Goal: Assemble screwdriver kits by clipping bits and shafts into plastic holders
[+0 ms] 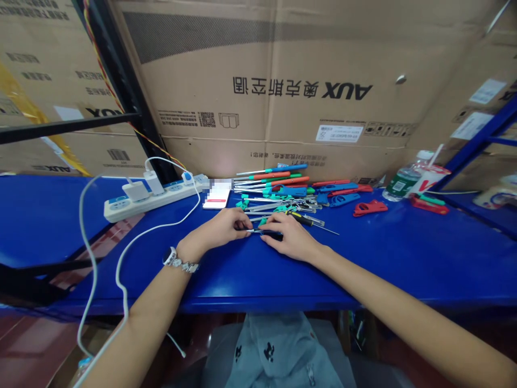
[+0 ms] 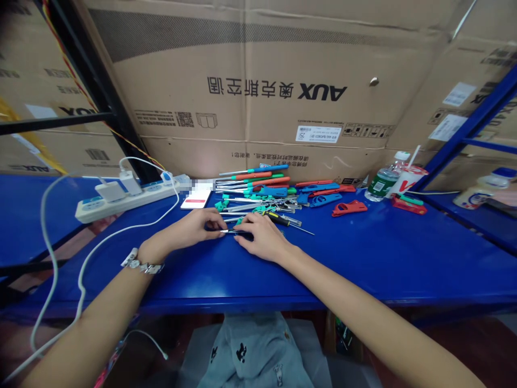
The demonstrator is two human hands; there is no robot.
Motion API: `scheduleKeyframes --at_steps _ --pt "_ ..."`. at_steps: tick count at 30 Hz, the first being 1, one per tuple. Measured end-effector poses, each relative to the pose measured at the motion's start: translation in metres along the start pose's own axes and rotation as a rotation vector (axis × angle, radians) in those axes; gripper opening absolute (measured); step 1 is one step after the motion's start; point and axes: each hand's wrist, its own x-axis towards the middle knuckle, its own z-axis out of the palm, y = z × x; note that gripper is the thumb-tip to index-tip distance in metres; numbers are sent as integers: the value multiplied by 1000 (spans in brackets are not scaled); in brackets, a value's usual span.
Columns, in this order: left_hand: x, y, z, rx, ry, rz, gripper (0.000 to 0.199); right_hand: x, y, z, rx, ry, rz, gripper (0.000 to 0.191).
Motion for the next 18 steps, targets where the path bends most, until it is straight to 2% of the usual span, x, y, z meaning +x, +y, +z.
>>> scheduleKeyframes --at_steps 8,13,18 --pt "2 5 2 41 -17 115 15 -1 -3 0 -15 -12 -53 23" --pt "6 -2 8 -47 9 66 13 0 -3 2 -29 -17 -37 26" --pt "8 -6 8 73 50 164 14 0 1 5 5 19 -42 27"
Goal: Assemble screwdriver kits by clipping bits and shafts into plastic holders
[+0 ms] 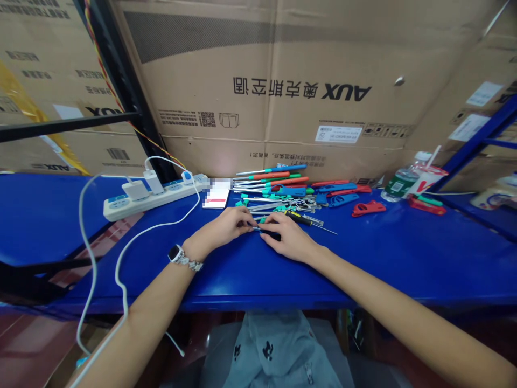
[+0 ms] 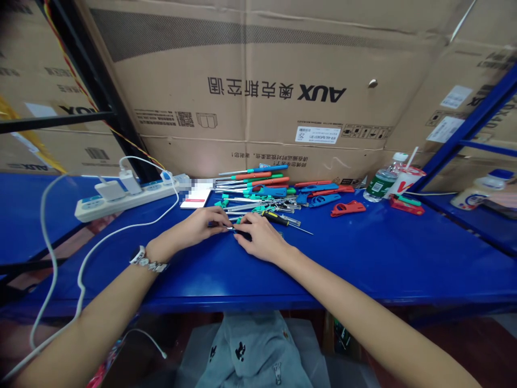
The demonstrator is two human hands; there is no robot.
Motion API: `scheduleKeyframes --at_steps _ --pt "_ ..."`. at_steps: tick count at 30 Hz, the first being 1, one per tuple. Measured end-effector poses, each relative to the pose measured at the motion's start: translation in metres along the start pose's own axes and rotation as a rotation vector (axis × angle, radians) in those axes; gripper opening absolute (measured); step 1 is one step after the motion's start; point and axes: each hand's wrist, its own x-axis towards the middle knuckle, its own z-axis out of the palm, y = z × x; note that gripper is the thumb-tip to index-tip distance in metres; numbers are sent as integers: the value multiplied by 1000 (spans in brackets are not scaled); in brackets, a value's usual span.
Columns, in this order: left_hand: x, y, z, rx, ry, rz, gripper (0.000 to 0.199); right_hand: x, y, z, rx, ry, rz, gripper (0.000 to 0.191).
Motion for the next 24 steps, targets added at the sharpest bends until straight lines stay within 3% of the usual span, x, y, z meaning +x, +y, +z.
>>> scheduleKeyframes --at_steps 5,24 --pt "0 -2 0 -4 -21 60 19 0 1 0 2 -7 -4 27" --pt "0 -3 2 183 -52 65 23 0 1 1 38 -5 29 28"
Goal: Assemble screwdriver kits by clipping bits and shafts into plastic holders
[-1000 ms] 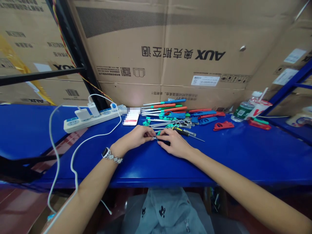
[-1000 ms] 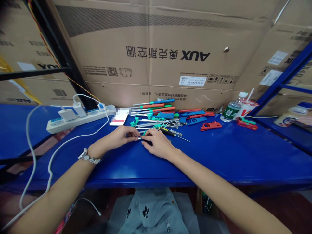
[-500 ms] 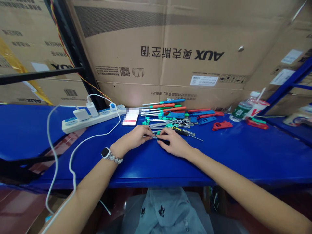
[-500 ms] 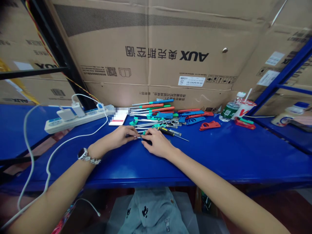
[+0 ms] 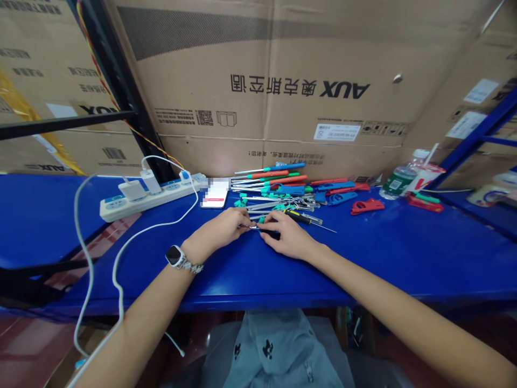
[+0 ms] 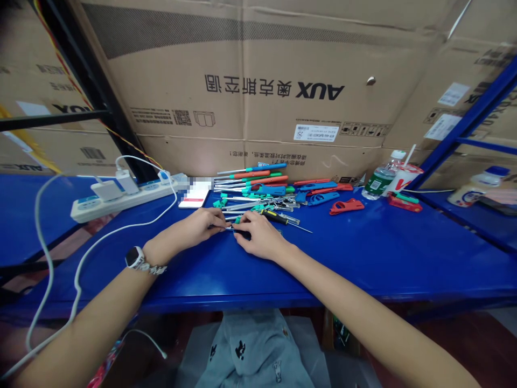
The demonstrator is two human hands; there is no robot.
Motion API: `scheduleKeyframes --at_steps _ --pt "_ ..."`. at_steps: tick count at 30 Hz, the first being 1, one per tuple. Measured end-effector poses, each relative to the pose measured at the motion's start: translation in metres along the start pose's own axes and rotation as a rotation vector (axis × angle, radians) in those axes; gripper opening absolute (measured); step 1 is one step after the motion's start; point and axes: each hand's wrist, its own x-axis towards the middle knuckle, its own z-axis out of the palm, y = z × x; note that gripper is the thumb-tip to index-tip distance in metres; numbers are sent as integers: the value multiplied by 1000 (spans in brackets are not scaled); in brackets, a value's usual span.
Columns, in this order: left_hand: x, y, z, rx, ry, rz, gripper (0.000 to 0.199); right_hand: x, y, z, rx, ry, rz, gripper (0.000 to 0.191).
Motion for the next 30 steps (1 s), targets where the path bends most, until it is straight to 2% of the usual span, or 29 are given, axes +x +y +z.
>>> scheduleKeyframes --at_steps 11,23,30 --pt "-1 6 -1 38 39 -32 21 0 -2 -1 6 17 13 26" --pt "-1 13 -1 89 0 26 29 -2 0 -3 38 30 35 23" --pt "0 15 2 82 -2 -43 20 -3 -3 -6 29 35 37 21"
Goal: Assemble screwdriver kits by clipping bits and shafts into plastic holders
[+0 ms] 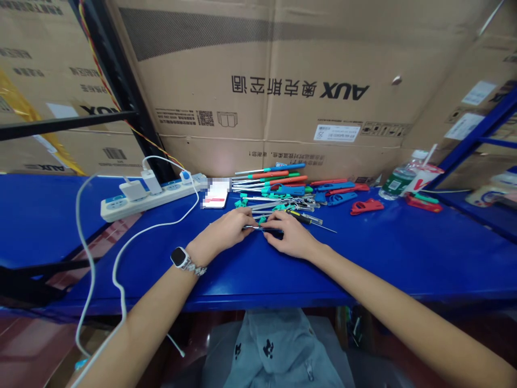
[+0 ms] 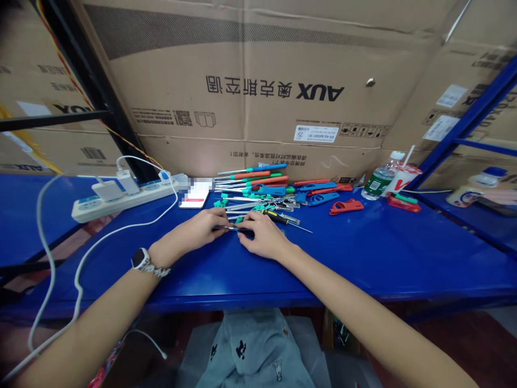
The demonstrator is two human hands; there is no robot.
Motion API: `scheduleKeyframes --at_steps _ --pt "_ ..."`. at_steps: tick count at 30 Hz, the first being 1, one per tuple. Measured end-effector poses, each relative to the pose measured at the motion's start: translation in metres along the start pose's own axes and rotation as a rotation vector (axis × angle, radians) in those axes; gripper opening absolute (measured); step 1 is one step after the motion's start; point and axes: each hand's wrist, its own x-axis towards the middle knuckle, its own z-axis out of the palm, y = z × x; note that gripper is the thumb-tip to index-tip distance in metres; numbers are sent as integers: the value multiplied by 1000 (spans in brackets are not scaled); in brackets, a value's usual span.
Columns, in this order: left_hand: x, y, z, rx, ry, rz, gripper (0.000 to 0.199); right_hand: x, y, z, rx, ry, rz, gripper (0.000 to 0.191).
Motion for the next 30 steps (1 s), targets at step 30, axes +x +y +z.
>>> scheduleKeyframes --at_steps 30 --pt "50 17 -16 -2 96 2 21 -4 44 -56 -52 195 228 11"
